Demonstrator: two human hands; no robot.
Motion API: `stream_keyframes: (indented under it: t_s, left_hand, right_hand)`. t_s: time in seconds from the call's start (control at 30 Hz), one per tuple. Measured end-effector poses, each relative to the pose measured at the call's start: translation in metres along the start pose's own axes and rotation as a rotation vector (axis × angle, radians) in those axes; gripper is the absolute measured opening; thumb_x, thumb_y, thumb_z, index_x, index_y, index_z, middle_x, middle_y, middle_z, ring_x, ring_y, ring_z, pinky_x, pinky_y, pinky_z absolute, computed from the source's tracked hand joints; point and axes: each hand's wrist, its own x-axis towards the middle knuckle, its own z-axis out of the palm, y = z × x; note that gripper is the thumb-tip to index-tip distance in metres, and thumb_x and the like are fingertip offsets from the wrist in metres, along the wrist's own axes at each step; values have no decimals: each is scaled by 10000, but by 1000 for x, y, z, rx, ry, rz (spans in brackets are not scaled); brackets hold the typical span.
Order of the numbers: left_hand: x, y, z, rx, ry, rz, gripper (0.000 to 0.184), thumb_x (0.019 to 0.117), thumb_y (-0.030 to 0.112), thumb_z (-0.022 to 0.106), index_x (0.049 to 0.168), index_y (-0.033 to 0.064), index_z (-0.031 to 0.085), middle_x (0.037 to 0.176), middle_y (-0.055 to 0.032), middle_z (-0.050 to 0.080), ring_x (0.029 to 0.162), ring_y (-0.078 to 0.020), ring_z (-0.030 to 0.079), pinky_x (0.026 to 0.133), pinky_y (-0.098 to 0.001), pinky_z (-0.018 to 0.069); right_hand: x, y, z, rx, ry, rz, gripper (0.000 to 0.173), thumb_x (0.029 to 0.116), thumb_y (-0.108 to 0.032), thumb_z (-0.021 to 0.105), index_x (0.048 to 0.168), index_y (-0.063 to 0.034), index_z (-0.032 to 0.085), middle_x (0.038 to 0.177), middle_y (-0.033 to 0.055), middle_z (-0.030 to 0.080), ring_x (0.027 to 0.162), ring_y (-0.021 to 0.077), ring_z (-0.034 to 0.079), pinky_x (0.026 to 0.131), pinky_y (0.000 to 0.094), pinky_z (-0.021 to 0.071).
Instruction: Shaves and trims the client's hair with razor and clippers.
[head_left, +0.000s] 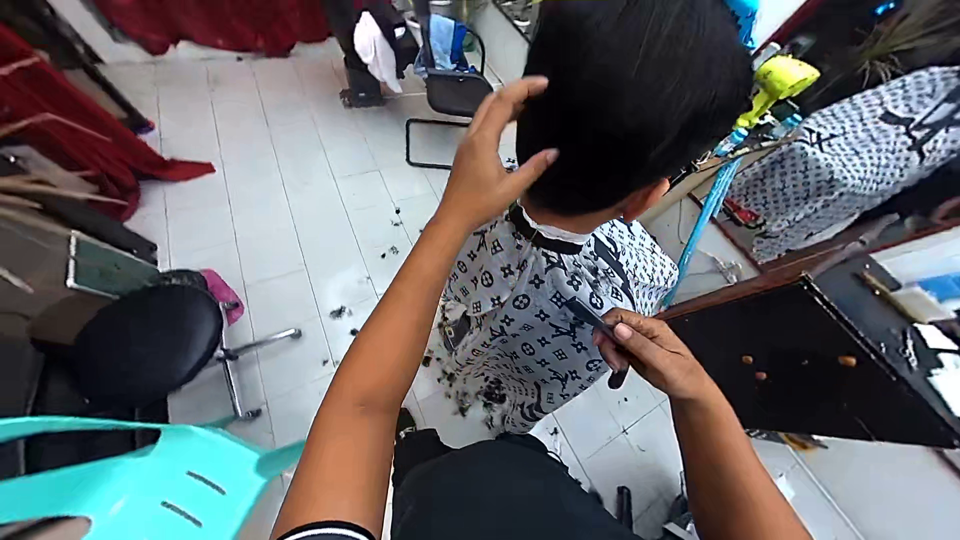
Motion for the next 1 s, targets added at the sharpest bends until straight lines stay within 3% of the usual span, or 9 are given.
stream_keyframes:
  t_s: [0.17,0.27,0.4,0.57,0.67,0.8,1.0]
  left_hand:
    - [-33,-32,11,4,-66,-121,487,872,164,773,1261,-65,591,1249,-208,626,1079,-239,668,887,-371,582]
    - [-55,-51,18,28,-118,-130,409,893,214,766,1173,-52,630,1150,-180,663,1048,-233,664,864,-376,573]
    - [-60,-65,19,11,-171,-106,344,902,242,764,1101,-20,666,1118,-158,679,1045,-208,653,856,-356,547]
    - [-46,-91,5,4,-378,113,401,906,387,752,1040,11,723,1087,-168,694,1072,-263,658,954,-415,534]
    - [-32,-111,1,-26,-498,294,455,896,467,748,1003,25,731,1041,-170,705,1037,-278,667,944,-411,532]
    - [-25,-138,5,-204,-549,359,387,894,411,771,966,32,739,994,-161,698,991,-274,664,893,-389,540]
    - [-42,-154,17,-425,-427,347,266,873,253,812,832,14,703,984,-182,719,971,-305,684,859,-392,557]
  right_hand:
    - [12,-11,33,-59,53,17,342,1112,-338,402,1205,-106,635,847,-116,662,756,-14,617,720,190,532]
    - [22,-19,32,-297,37,50,317,1099,-247,446,1229,-17,622,921,-37,694,814,-5,633,760,191,541]
    - [41,-18,31,-475,98,73,316,1081,-251,509,1223,-9,655,914,12,708,774,-2,637,723,178,545]
    - [61,-12,53,-447,303,78,285,1067,-235,539,1210,-26,669,880,-15,685,747,-18,618,688,155,535]
    - [74,-9,68,-525,445,115,285,1061,-248,548,1186,-35,690,894,-12,678,744,-28,591,687,150,515]
    - [103,-17,102,-659,662,291,278,1032,-244,564,1157,-48,717,929,-5,675,738,-21,583,681,159,518]
    - [150,-31,138,-690,837,492,250,1040,-238,548,1142,-56,688,896,0,671,710,27,608,653,212,543]
